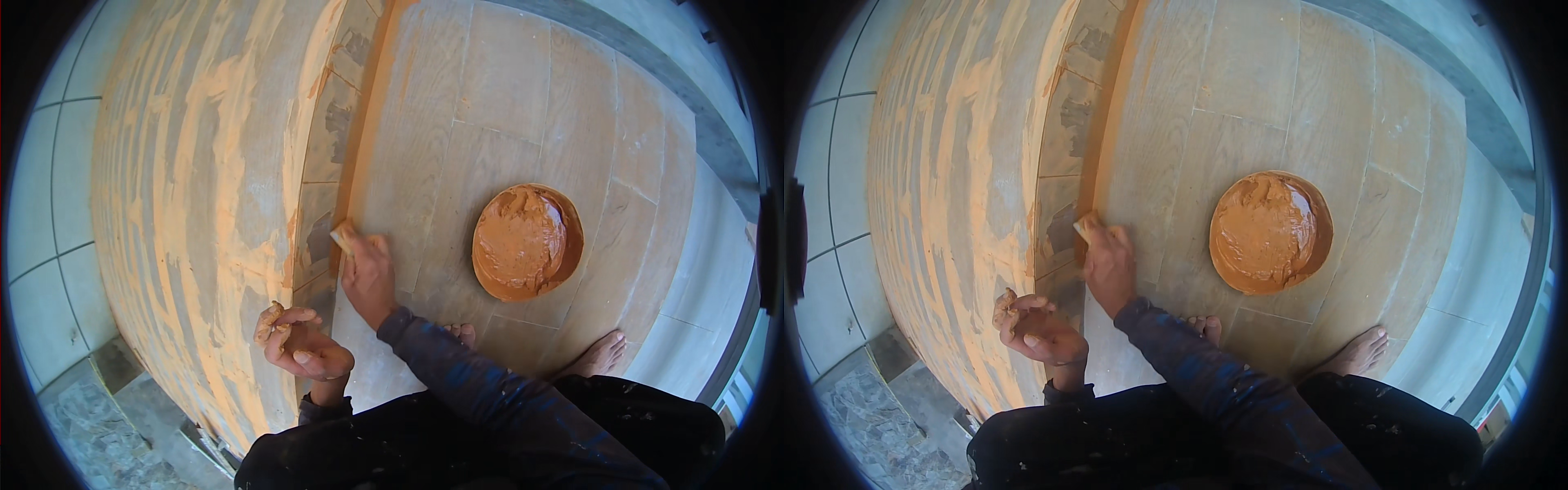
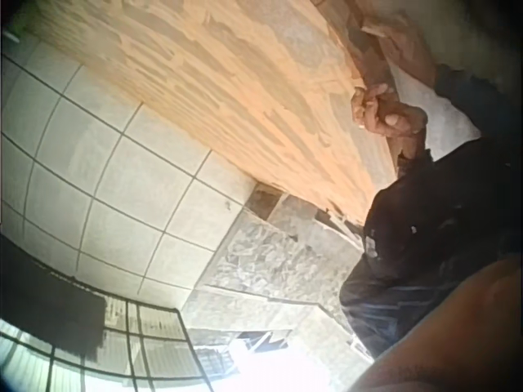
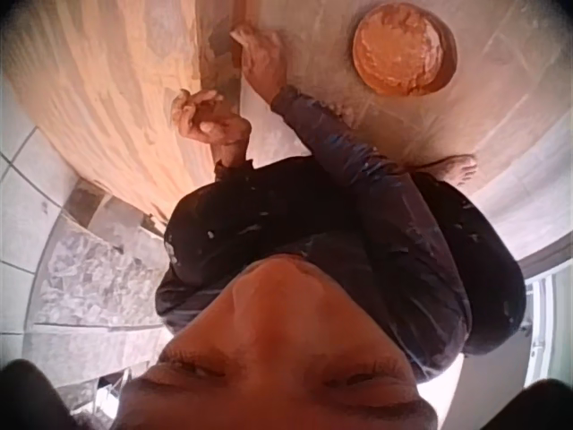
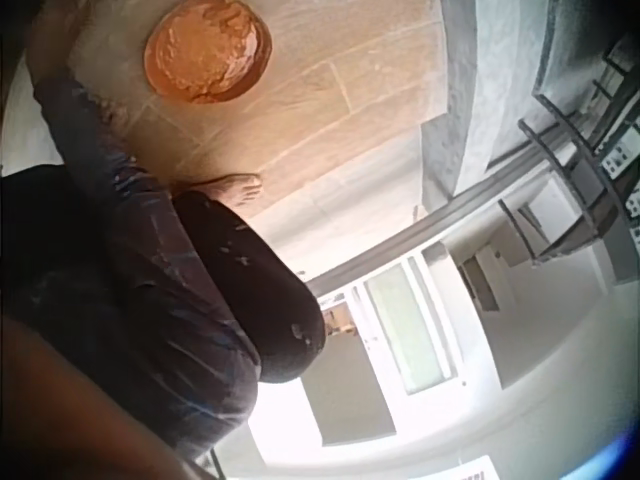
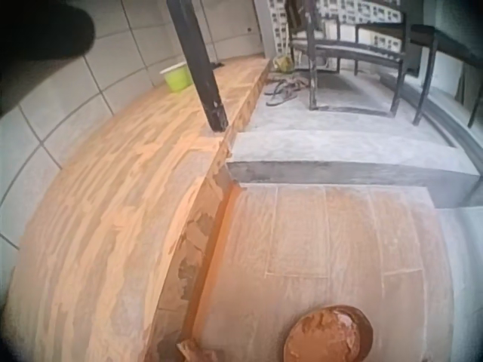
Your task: The person applies a terracotta-colored paste to the joints and edges of stairs using a small hand tool while holding a bowl of the substance.
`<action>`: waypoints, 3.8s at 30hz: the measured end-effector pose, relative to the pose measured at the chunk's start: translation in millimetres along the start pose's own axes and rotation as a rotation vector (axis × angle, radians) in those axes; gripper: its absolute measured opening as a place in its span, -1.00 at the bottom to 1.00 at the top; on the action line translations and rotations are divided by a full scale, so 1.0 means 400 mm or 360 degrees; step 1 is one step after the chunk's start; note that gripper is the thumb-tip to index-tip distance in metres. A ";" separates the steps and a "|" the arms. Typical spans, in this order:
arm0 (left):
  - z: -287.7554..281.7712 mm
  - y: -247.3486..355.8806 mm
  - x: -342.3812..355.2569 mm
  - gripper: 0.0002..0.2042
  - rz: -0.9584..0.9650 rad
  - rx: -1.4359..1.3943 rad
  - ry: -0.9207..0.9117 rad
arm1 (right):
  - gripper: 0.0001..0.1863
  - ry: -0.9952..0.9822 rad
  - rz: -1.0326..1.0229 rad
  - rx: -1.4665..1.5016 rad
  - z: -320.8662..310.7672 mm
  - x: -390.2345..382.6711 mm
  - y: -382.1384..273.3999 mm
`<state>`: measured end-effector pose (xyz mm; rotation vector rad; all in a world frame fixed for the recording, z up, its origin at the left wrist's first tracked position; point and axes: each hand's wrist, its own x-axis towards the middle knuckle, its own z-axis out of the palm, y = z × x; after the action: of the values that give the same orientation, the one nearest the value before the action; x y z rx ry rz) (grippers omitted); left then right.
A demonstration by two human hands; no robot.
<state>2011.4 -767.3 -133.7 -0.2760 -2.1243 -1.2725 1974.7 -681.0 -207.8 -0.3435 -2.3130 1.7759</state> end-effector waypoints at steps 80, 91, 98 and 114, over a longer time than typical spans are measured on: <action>-0.855 0.463 -0.640 -0.70 -0.2200 -0.0522 0.0531 | -0.81 0.0142 0.0417 0.0473 0.027 -0.209 -0.017; -0.968 0.515 -0.756 -0.69 -0.2136 -0.0413 0.0831 | -0.74 -0.0121 0.0303 0.0321 0.189 -0.696 -0.007; -1.034 0.575 -0.850 -0.70 -0.2021 -0.0301 0.1103 | -0.77 -0.0687 0.0506 0.0509 0.166 -0.897 0.004; -1.073 0.460 -1.028 -0.68 -0.2086 -0.0456 0.0974 | -0.75 0.0119 -0.0129 0.0317 0.248 -0.632 0.034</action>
<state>2595.5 -980.6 -115.6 1.4245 -1.4538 -1.9553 2186.2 -845.9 -251.4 -0.2737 -2.0478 1.8985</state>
